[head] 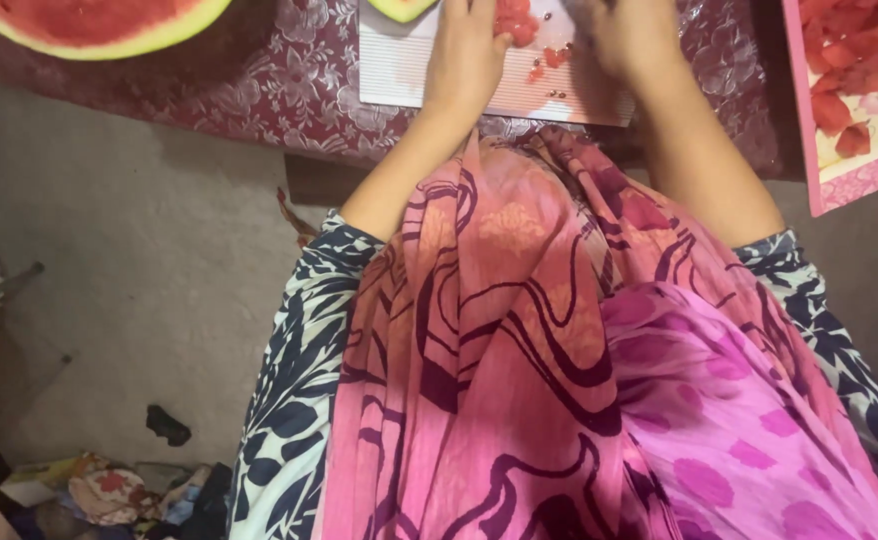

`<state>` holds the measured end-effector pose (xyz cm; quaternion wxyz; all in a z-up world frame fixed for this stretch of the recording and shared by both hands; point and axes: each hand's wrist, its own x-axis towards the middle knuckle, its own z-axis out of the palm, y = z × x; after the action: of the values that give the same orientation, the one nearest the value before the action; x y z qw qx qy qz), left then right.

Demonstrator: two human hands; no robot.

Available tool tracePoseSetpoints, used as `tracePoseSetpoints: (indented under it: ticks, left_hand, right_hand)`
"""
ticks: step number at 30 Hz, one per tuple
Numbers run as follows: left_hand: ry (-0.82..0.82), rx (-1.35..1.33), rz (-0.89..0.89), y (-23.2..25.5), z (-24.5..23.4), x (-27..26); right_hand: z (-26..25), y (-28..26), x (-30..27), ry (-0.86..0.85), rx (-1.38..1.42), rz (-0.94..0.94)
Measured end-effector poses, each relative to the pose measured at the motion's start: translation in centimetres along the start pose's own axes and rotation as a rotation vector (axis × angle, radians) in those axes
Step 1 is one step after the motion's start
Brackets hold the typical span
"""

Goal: The recorder uses a knife to cut and prepare pieces of watermelon on a table.

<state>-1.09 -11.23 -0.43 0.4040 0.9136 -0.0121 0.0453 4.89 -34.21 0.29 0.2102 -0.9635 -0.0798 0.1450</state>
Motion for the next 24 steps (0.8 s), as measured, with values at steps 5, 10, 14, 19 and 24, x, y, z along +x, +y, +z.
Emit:
tracePoseSetpoints:
  ticks: [5,10,14,19,24]
  left_hand:
    - [0.04,-0.063,-0.009,-0.3,0.9,0.6]
    - [0.04,-0.109,-0.026,-0.8,1.4,1.3]
    - [0.121,-0.128,0.011,-0.7,1.5,1.5]
    - [0.125,-0.198,-0.038,1.0,1.4,1.7]
    - [0.181,-0.158,0.071,3.6,1.3,2.5]
  right_hand:
    - [0.9,-3.5,-0.7,0.082,0.176,-0.138]
    - [1.6,-4.5,0.0,-0.024,0.378,-0.195]
    - [1.6,-4.3,0.4,-0.039,0.524,-0.26]
    - [0.4,-4.3,0.2,-0.163,0.711,-0.016]
    - [-3.0,-4.0,-0.6,-0.018,0.645,-0.131]
